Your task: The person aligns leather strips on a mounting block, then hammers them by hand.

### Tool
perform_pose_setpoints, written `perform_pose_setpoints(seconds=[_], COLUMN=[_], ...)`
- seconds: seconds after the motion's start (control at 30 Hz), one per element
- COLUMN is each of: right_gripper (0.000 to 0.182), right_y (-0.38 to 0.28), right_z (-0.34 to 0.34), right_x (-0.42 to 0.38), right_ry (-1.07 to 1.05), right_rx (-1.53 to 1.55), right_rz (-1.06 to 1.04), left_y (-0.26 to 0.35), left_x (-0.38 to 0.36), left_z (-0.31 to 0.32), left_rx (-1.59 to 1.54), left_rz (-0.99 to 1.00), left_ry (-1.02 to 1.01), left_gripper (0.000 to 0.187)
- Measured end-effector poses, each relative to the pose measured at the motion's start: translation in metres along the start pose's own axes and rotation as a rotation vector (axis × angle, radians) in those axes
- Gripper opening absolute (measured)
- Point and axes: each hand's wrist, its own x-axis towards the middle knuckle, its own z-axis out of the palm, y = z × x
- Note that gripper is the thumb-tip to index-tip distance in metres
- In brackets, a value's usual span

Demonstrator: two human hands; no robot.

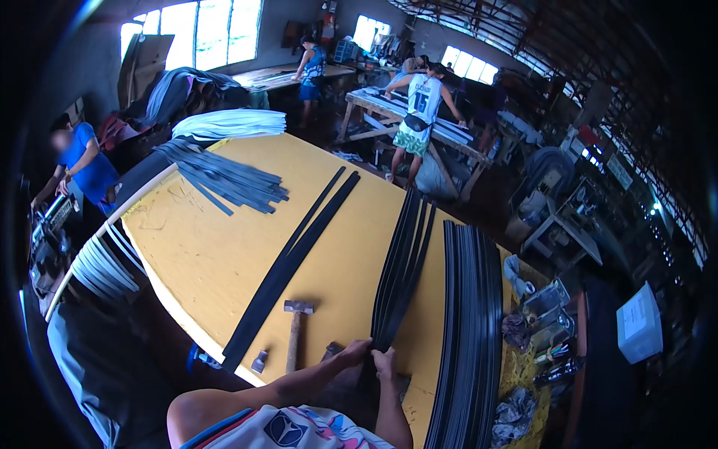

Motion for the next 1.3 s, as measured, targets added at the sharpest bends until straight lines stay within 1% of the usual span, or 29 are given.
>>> perform_pose_setpoints(seconds=[0.03, 0.1, 0.13, 0.17, 0.2, 0.23, 0.27, 0.3, 0.33, 0.37, 0.4, 0.43, 0.5, 0.53, 0.6, 0.63, 0.7, 0.77, 0.83, 0.87, 0.9, 0.97, 1.0, 1.07, 1.1, 1.17, 1.2, 1.23, 1.3], right_gripper=[0.076, 0.090, 0.094, 0.097, 0.090, 0.090, 0.088, 0.087, 0.085, 0.083, 0.086, 0.086, 0.080, 0.073, 0.072, 0.072, 0.073, 0.064, 0.060, 0.062, 0.066, 0.061, 0.060, 0.057, 0.056, 0.053, 0.052, 0.053, 0.054], right_y=[-0.014, -0.045, -0.018, 0.000, -0.011, -0.033, -0.073, -0.097, -0.120, -0.132, -0.147, -0.163, -0.194, -0.205, -0.209, -0.217, -0.240, -0.233, -0.238, -0.261, -0.286, -0.308, -0.320, -0.339, -0.347, -0.372, -0.372, -0.375, -0.373], right_z=[0.000, 0.001, 0.004, 0.005, 0.008, 0.003, -0.004, -0.009, -0.015, -0.024, -0.032, -0.039, -0.050, -0.054, -0.061, -0.062, -0.069, -0.083, -0.100, -0.103, -0.106, -0.117, -0.121, -0.127, -0.129, -0.132, -0.136, -0.140, -0.153], right_x=[-0.010, -0.031, -0.014, -0.003, -0.014, -0.029, -0.052, -0.065, -0.079, -0.088, -0.102, -0.119, -0.157, -0.179, -0.213, -0.232, -0.280, -0.322, -0.373, -0.400, -0.425, -0.469, -0.489, -0.527, -0.544, -0.572, -0.588, -0.601, -0.624], right_ry=[-0.003, -0.012, 0.051, 0.114, 0.267, 0.276, 0.226, 0.169, 0.112, 0.049, 0.030, 0.058, 0.013, 0.031, 0.054, 0.048, 0.033, 0.054, 0.102, 0.078, 0.052, 0.049, 0.067, 0.092, 0.106, 0.099, 0.135, 0.145, 0.166], right_rx=[-0.033, -0.099, -0.145, -0.190, -0.416, -0.416, -0.485, -0.483, -0.481, -0.409, -0.459, -0.449, -0.607, -0.600, -0.626, -0.661, -0.676, -0.620, -0.714, -0.677, -0.634, -0.684, -0.735, -0.825, -0.867, -0.842, -0.892, -0.986, -0.981], right_rz=[0.019, 0.056, -0.050, -0.150, -0.323, -0.313, -0.334, -0.324, -0.314, -0.278, -0.300, -0.278, -0.226, -0.286, -0.256, -0.241, -0.127, -0.198, -0.245, -0.084, 0.073, 0.012, 0.009, 0.013, 0.009, 0.060, -0.006, -0.099, -0.095], left_y=[0.006, 0.019, 0.005, -0.013, -0.032, -0.045, 0.002, 0.040, 0.046, 0.051, 0.055, 0.061, 0.073, 0.075, 0.074, 0.073, 0.073, 0.077, 0.068, 0.071, 0.067, 0.051, 0.052, 0.070, 0.081, 0.102, 0.116, 0.123, 0.138], left_x=[-0.008, -0.022, 0.005, 0.036, 0.064, 0.075, 0.041, 0.002, 0.019, 0.033, 0.046, 0.047, 0.052, 0.049, 0.042, 0.041, 0.033, 0.023, 0.024, 0.014, 0.014, 0.014, 0.008, -0.012, -0.022, -0.037, -0.042, -0.040, -0.034], left_z=[0.006, 0.014, -0.004, -0.012, -0.015, -0.014, 0.005, 0.040, 0.043, 0.045, 0.045, 0.052, 0.068, 0.074, 0.081, 0.081, 0.084, 0.084, 0.080, 0.084, 0.085, 0.087, 0.093, 0.112, 0.117, 0.129, 0.136, 0.138, 0.139], left_rx=[-0.003, 0.114, 0.283, 0.285, 0.153, 0.022, 0.124, -0.226, -0.334, -0.393, -0.605, -0.595, -0.962, -0.949, -1.172, -1.163, -1.162, -1.214, -1.167, -1.109, -1.108, -1.004, -1.004, -0.919, -0.912, -0.891, -0.938, -0.929, -1.057], left_rz=[0.004, -0.061, -0.102, -0.099, -0.083, -0.075, -0.202, -0.153, -0.187, -0.179, -0.142, -0.176, -0.192, -0.224, -0.276, -0.302, -0.261, -0.330, -0.292, -0.267, -0.290, -0.183, -0.202, -0.228, -0.234, -0.172, -0.161, -0.161, -0.072], left_ry=[-0.002, -0.070, -0.194, -0.199, -0.205, -0.212, -0.156, -0.312, -0.355, -0.403, -0.653, -0.665, -0.693, -0.705, -0.570, -0.578, -0.431, -0.447, -0.548, -0.541, -0.539, -0.662, -0.653, -0.325, -0.318, -0.280, -0.238, -0.239, -0.320], left_gripper=[0.036, 0.042, 0.049, 0.049, 0.054, 0.060, 0.064, 0.064, 0.060, 0.060, 0.061, 0.061, 0.062, 0.062, 0.063, 0.063, 0.064, 0.066, 0.068, 0.070, 0.070, 0.072, 0.072, 0.074, 0.074, 0.074, 0.071, 0.071, 0.068])
